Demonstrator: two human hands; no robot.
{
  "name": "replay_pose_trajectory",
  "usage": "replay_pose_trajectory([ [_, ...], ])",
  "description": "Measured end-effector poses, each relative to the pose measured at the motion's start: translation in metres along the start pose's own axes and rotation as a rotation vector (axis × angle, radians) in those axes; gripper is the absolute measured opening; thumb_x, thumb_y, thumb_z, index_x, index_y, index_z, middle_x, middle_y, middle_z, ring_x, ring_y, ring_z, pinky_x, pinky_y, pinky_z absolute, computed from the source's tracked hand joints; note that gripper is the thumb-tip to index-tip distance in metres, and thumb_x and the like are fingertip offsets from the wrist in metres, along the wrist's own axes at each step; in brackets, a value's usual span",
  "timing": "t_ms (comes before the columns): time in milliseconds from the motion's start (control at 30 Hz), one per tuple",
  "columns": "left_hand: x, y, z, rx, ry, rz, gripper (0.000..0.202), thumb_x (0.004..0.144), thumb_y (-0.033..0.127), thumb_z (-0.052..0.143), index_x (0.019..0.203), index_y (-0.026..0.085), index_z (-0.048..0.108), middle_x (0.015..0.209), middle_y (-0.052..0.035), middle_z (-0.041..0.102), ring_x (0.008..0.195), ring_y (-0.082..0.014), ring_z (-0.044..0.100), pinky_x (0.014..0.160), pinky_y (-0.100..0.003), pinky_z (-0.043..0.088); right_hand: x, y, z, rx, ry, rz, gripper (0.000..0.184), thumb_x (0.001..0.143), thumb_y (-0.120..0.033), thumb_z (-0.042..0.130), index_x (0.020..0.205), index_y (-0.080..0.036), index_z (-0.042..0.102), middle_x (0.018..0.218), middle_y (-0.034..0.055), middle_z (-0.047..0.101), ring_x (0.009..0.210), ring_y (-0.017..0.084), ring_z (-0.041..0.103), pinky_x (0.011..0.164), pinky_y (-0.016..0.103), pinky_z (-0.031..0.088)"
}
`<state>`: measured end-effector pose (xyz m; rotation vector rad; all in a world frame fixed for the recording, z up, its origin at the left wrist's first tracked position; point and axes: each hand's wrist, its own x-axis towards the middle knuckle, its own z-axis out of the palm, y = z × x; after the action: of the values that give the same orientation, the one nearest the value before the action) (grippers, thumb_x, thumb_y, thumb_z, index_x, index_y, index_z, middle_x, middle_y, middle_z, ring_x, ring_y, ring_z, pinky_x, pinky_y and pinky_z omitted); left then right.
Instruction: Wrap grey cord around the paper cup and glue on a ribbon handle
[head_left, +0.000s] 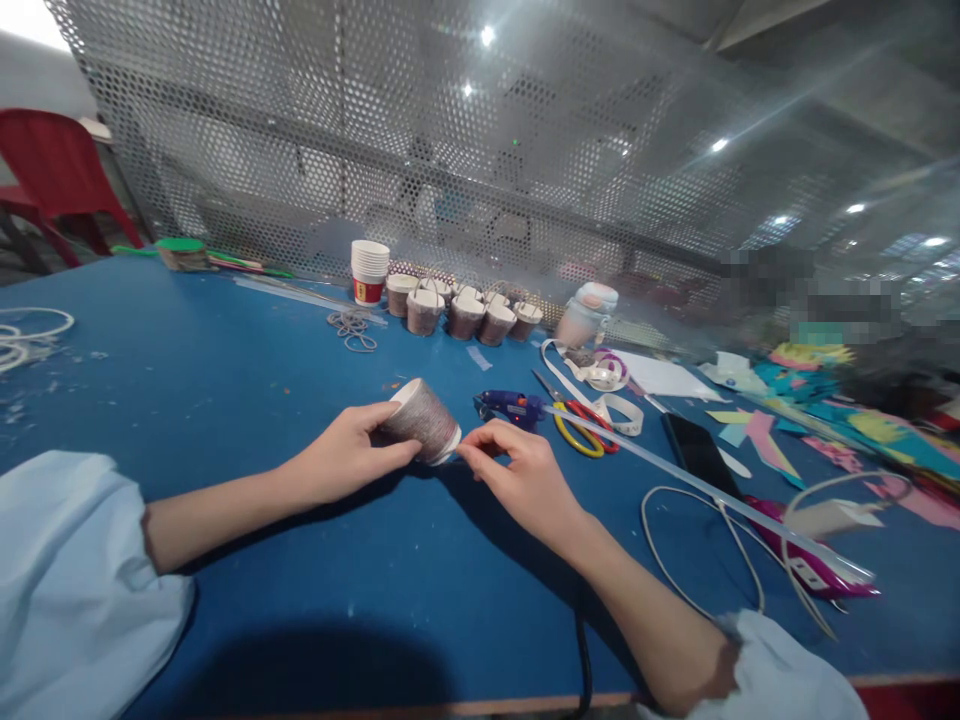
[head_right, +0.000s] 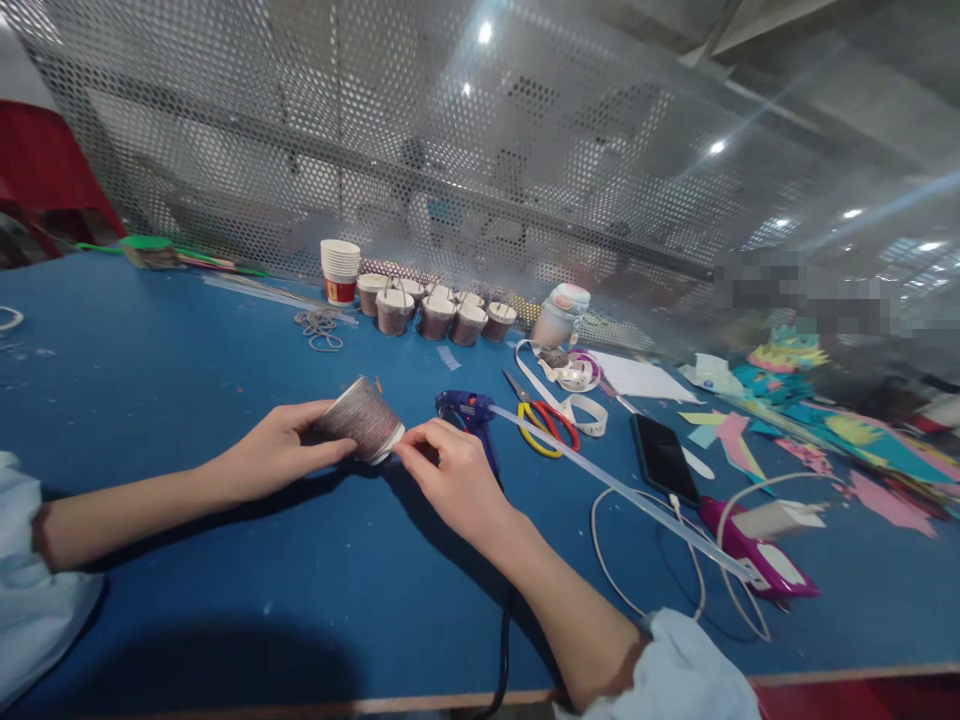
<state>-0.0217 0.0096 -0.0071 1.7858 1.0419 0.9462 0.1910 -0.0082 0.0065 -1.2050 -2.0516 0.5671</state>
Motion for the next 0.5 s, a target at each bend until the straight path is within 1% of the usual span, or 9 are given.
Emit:
replay_pose_trajectory([
  [67, 0.000, 0.000, 0.000, -0.001, 0.032, -0.009, 0.028, 0.075, 0.036, 0.061, 0.090, 0.014, 0.069, 0.088, -0.0034, 0.072, 0.086, -0.0233, 0.065, 0.079, -0.031, 0.050, -0.002, -0.004, -0.002, -0.002, -0.024, -0.037, 0.016, 0.088, -0.027, 0.057, 0.074, -0.020, 0.063, 0.071, 0.0022, 0.063, 0.065, 0.015, 0.058, 0.064, 0.027, 0.045],
  [167, 0.001, -0.001, -0.001, -0.008, 0.055, -0.043, 0.031, 0.074, 0.039, 0.061, 0.090, 0.013, 0.069, 0.087, -0.0044, 0.071, 0.085, -0.0237, 0.064, 0.078, -0.032, 0.050, -0.005, -0.007, -0.002, -0.043, -0.089, -0.148, 0.015, 0.089, -0.023, 0.055, 0.080, -0.018, 0.065, 0.077, 0.0036, 0.064, 0.069, 0.014, 0.058, 0.067, 0.027, 0.045],
  [267, 0.002, -0.004, -0.002, -0.035, 0.092, -0.054, 0.032, 0.074, 0.040, 0.063, 0.091, 0.013, 0.068, 0.086, -0.0050, 0.071, 0.082, -0.0225, 0.063, 0.078, -0.033, 0.050, -0.009, -0.009, -0.003, -0.085, -0.248, -0.196, 0.016, 0.090, -0.022, 0.053, 0.087, -0.018, 0.068, 0.083, 0.0052, 0.066, 0.075, 0.016, 0.060, 0.070, 0.027, 0.045],
  [367, 0.004, -0.007, -0.002, -0.105, 0.123, -0.079, 0.030, 0.074, 0.039, 0.064, 0.090, 0.013, 0.068, 0.079, -0.0043, 0.070, 0.075, -0.0197, 0.063, 0.073, -0.032, 0.050, -0.012, -0.014, -0.014, -0.076, -0.469, -0.178, 0.018, 0.090, -0.023, 0.053, 0.094, -0.021, 0.071, 0.088, 0.0048, 0.068, 0.078, 0.016, 0.062, 0.073, 0.027, 0.046],
  [433, 0.005, -0.007, -0.003, -0.160, 0.142, -0.094, 0.028, 0.074, 0.037, 0.064, 0.087, 0.013, 0.069, 0.077, -0.0042, 0.070, 0.071, -0.0183, 0.062, 0.072, -0.032, 0.050, -0.012, -0.015, -0.030, -0.062, -0.597, -0.129, 0.018, 0.089, -0.026, 0.056, 0.097, -0.022, 0.072, 0.091, 0.0042, 0.069, 0.078, 0.016, 0.063, 0.072, 0.026, 0.046],
  [500, 0.007, -0.008, -0.004, -0.212, 0.165, -0.097, 0.027, 0.074, 0.035, 0.065, 0.088, 0.013, 0.069, 0.079, -0.0046, 0.071, 0.072, -0.0181, 0.063, 0.073, -0.032, 0.051, -0.012, -0.011, -0.052, -0.071, -0.660, -0.037, 0.018, 0.086, -0.030, 0.059, 0.091, -0.022, 0.074, 0.087, 0.0034, 0.071, 0.074, 0.015, 0.063, 0.068, 0.025, 0.046],
])
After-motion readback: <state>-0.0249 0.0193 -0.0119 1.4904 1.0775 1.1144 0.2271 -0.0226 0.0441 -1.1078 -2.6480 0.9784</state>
